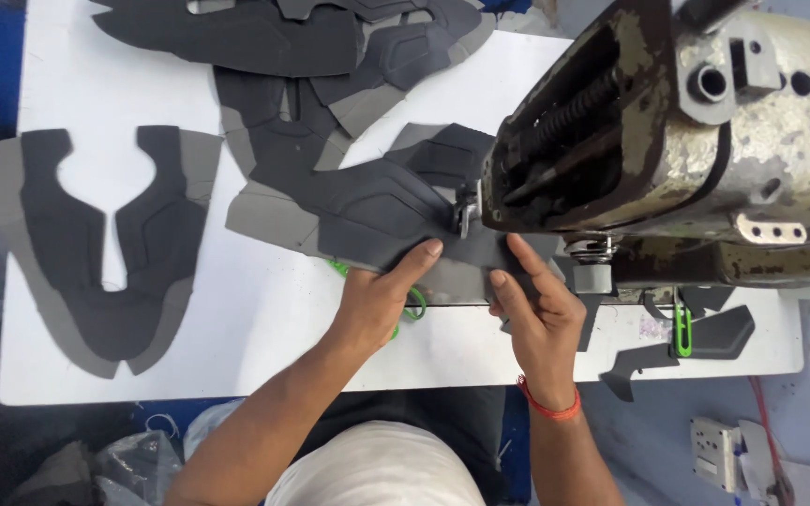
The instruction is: The person sews gray and black shoe parts using a sewing machine, then cuts the thread with scissors. They handle multiple shoe parts, aligning them under the needle and trimming excess material.
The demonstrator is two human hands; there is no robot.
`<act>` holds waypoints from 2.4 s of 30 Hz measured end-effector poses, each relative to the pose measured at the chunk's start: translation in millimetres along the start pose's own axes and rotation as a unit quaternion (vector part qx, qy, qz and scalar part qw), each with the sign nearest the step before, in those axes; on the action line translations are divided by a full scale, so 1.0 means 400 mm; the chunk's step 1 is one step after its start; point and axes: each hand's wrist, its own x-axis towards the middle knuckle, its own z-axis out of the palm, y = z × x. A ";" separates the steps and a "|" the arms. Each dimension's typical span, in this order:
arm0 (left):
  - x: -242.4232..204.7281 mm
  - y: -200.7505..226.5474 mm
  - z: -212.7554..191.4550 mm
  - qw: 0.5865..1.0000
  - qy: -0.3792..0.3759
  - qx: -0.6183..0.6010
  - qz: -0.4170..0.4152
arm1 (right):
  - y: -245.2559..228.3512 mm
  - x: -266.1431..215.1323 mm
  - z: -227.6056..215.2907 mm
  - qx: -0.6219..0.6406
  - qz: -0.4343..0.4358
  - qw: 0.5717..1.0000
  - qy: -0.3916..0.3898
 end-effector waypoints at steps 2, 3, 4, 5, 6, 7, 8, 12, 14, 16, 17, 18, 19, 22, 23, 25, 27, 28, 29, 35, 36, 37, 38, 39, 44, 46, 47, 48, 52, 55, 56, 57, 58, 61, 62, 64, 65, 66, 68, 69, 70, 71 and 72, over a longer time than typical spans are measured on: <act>0.005 -0.001 0.005 1.000 0.005 -0.006 -0.010 | 0.003 0.016 0.005 -0.006 0.006 1.000 0.015; 0.007 0.002 0.007 1.000 0.012 -0.008 -0.019 | 0.004 0.023 0.009 -0.009 0.013 0.999 0.029; 0.012 0.007 0.013 1.000 0.010 -0.008 -0.020 | 0.011 0.032 0.010 -0.010 0.013 0.999 0.032; 0.017 0.012 0.019 0.999 0.030 0.004 -0.039 | 0.019 0.041 0.010 0.025 -0.008 0.999 0.039; 0.022 0.016 0.026 0.997 0.050 0.016 -0.058 | 0.025 0.051 0.010 0.059 -0.029 0.997 0.047; 0.028 0.022 0.031 0.997 0.049 0.015 -0.057 | 0.017 0.062 0.009 0.059 -0.030 0.997 0.048; 0.033 0.028 0.036 0.998 0.037 0.002 -0.047 | 0.009 0.072 0.008 0.042 -0.027 0.998 0.035; 0.056 0.016 0.033 0.999 0.017 -0.035 -0.008 | 0.017 0.105 0.006 -0.011 0.020 1.000 0.020; 0.076 0.001 0.030 0.999 0.021 -0.028 0.018 | 0.047 0.119 0.006 -0.021 -0.009 0.999 0.032; 0.087 -0.011 0.027 0.999 0.023 -0.021 0.043 | 0.078 0.126 -0.004 -0.030 -0.038 0.998 0.046; 0.090 -0.014 0.024 0.995 0.020 0.047 0.088 | 0.095 0.129 -0.011 -0.065 0.030 0.997 0.023; 0.093 -0.017 0.021 0.984 0.017 0.114 0.133 | 0.111 0.133 -0.017 -0.100 0.098 0.990 -0.001; 0.093 -0.019 0.018 0.984 0.016 0.115 0.134 | 0.072 0.120 -0.012 -0.098 0.098 0.990 0.000; 0.101 -0.022 0.011 0.956 0.019 0.215 0.198 | 0.008 0.081 -0.021 0.101 -0.007 0.994 0.042; 0.101 -0.025 0.009 0.963 0.017 0.202 0.177 | 0.025 0.058 -0.044 0.090 0.004 0.994 0.055; 0.100 -0.020 0.017 0.970 0.011 0.190 0.152 | 0.089 0.003 -0.090 0.078 0.016 0.994 0.072; 0.099 -0.003 0.039 0.979 0.065 0.167 0.099 | 0.179 -0.064 -0.139 0.024 0.067 0.996 0.052; 0.109 -0.017 0.034 0.979 0.059 0.168 0.097 | 0.188 -0.085 -0.153 0.024 0.067 0.996 0.058; 0.119 -0.030 0.028 0.991 0.064 0.096 0.068 | 0.198 -0.106 -0.165 -0.045 0.110 0.992 0.040; 0.132 -0.061 0.008 0.999 0.047 0.014 -0.022 | 0.194 -0.145 -0.228 -0.129 0.159 0.977 0.065; 0.130 -0.061 0.005 0.996 0.046 0.054 -0.049 | 0.184 -0.135 -0.232 -0.124 0.126 0.980 0.089; 0.177 -0.216 -0.141 0.996 0.045 0.054 -0.046 | 0.184 -0.115 -0.231 -0.123 0.123 0.981 0.089; 0.202 -0.361 -0.289 0.975 0.019 0.213 -0.052 | 0.183 -0.095 -0.228 -0.163 0.068 0.979 0.102; 0.219 -0.497 -0.430 0.928 -0.006 0.368 -0.058 | 0.182 -0.075 -0.225 -0.202 0.012 0.973 0.113; -0.028 -0.029 -0.243 0.910 -0.100 0.402 0.003 | 0.230 0.014 -0.206 -0.338 -0.094 0.931 0.103; -0.080 0.037 -0.326 0.885 -0.074 0.457 0.049 | 0.268 0.037 -0.204 -0.355 -0.120 0.923 0.085; -0.097 0.067 -0.376 0.831 -0.005 0.538 0.140 | 0.287 0.041 -0.212 -0.381 -0.140 0.909 0.092; -0.116 0.097 -0.427 0.759 0.064 0.608 0.225 | 0.306 0.045 -0.218 -0.406 -0.160 0.894 0.099; -0.157 0.209 -0.654 0.697 0.253 0.644 0.186 | 0.323 0.050 -0.234 -0.335 -0.109 0.933 0.075; -0.158 0.236 -0.794 0.594 0.334 0.708 0.184 | 0.295 0.049 -0.229 -0.289 -0.070 0.952 0.069; -0.151 0.238 -0.826 0.571 0.364 0.728 0.112 | 0.291 0.043 -0.228 -0.308 -0.094 0.943 0.079; -0.134 0.242 -0.857 0.546 0.387 0.742 0.041 | 0.286 0.036 -0.230 -0.326 -0.117 0.933 0.093; -0.133 0.241 -0.872 0.543 0.395 0.740 0.039 | 0.295 0.030 -0.227 -0.323 -0.122 0.935 0.087; -0.110 0.246 -0.881 0.559 0.390 0.731 0.014 | 0.293 -0.009 -0.239 -0.388 -0.111 0.908 0.112; -0.110 0.263 -0.869 0.575 0.398 0.715 -0.015 | 0.276 -0.027 -0.238 -0.363 -0.125 0.916 0.118; -0.100 0.303 -0.859 0.591 0.404 0.697 -0.039 | 0.258 -0.052 -0.244 -0.339 -0.143 0.921 0.127; -0.099 0.323 -0.864 0.592 0.402 0.696 -0.062 | 0.259 -0.068 -0.251 -0.253 -0.112 0.953 0.123; -0.098 0.342 -0.868 0.593 0.399 0.694 -0.084 | 0.260 -0.084 -0.258 -0.164 -0.080 0.976 0.116; -0.072 0.353 -0.935 0.605 0.390 0.687 -0.101 | 0.175 -0.133 -0.223 -0.157 -0.080 0.975 0.132; -0.059 0.357 -0.967 0.617 0.381 0.678 -0.119 | 0.132 -0.158 -0.207 -0.150 -0.081 0.974 0.147; -0.058 0.356 -0.973 0.618 0.380 0.678 -0.118 | 0.121 -0.171 -0.194 -0.151 -0.081 0.974 0.149; -0.054 0.356 -0.978 0.626 0.374 0.675 -0.112 | 0.110 -0.184 -0.182 -0.087 -0.071 0.981 0.156; -0.050 0.356 -0.983 0.634 0.369 0.672 -0.106 | 0.100 -0.196 -0.170 -0.022 -0.060 0.985 0.163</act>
